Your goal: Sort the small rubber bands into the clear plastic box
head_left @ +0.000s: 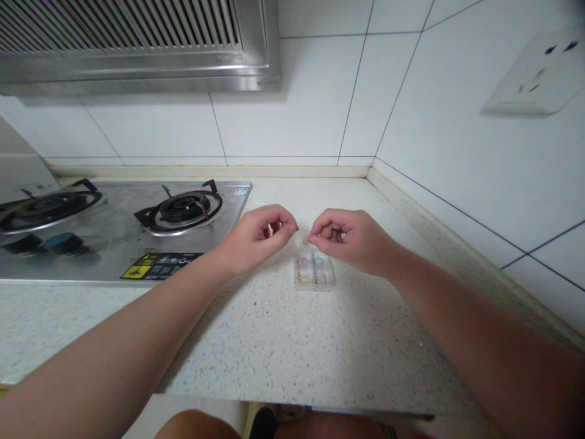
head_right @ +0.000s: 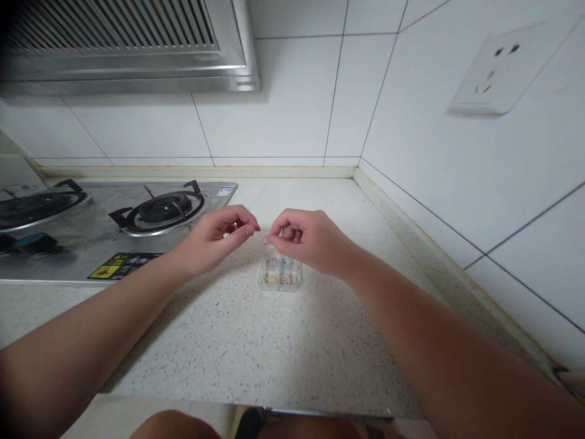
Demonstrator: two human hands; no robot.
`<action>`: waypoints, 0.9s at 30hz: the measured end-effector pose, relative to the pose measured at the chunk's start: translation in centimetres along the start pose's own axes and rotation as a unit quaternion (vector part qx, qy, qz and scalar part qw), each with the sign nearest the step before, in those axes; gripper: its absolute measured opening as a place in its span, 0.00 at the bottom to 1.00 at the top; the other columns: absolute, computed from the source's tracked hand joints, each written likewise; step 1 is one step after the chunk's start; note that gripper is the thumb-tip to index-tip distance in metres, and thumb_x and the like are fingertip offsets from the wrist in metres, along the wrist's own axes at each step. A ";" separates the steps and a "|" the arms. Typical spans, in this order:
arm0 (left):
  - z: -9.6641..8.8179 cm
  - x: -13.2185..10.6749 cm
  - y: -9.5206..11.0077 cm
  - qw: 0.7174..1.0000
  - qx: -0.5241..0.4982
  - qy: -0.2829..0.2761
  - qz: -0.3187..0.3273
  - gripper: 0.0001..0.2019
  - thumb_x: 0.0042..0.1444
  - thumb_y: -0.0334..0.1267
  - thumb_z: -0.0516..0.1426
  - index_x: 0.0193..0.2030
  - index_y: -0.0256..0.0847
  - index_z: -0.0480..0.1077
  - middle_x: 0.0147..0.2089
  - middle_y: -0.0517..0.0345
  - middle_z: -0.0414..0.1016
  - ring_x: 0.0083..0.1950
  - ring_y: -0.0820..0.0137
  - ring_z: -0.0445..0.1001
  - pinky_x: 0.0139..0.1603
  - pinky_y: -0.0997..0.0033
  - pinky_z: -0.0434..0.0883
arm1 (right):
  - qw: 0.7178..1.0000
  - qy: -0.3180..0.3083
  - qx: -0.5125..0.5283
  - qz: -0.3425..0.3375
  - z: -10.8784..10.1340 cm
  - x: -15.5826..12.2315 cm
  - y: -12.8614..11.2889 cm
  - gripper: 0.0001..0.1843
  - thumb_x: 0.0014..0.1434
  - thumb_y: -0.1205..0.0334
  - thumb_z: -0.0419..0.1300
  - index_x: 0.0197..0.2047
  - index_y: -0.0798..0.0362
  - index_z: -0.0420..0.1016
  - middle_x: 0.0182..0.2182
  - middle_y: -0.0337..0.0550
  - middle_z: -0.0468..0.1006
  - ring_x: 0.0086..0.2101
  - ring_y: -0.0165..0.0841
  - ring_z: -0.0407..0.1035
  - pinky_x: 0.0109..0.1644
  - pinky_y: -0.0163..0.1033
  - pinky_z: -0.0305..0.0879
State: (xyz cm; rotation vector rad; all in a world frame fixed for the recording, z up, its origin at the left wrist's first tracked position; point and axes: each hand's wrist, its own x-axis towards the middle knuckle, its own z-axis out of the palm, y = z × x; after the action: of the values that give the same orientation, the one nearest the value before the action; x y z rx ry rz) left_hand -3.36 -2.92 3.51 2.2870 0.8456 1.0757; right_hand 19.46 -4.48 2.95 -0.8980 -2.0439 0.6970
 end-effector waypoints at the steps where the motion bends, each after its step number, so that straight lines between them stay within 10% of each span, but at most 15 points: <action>1: -0.1 0.1 -0.1 1.000 0.021 0.006 0.007 0.08 0.63 0.38 0.55 0.36 0.38 0.73 0.32 0.58 0.73 0.32 0.73 0.68 0.30 0.74 0.62 | 1.000 -0.007 0.000 0.002 0.0 0.0 0.0 0.11 0.60 0.55 0.66 0.36 0.55 0.77 0.22 0.35 0.72 0.22 0.24 0.59 0.25 0.33 0.55; 27: 0.5 0.1 -1.9 0.985 0.153 -0.072 -0.045 0.09 0.62 0.37 0.54 0.37 0.39 0.75 0.33 0.57 0.75 0.33 0.71 0.70 0.34 0.71 0.64 | 0.996 -0.091 -0.005 0.005 -0.2 -0.1 0.0 0.10 0.59 0.58 0.65 0.37 0.57 0.81 0.21 0.35 0.70 0.21 0.23 0.59 0.25 0.31 0.55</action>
State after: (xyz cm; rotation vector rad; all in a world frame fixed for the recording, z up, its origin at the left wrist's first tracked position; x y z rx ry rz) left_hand -3.58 -1.64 2.07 2.5115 1.1069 0.7745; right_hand 19.64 -4.55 2.99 -0.8789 -2.2069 0.8003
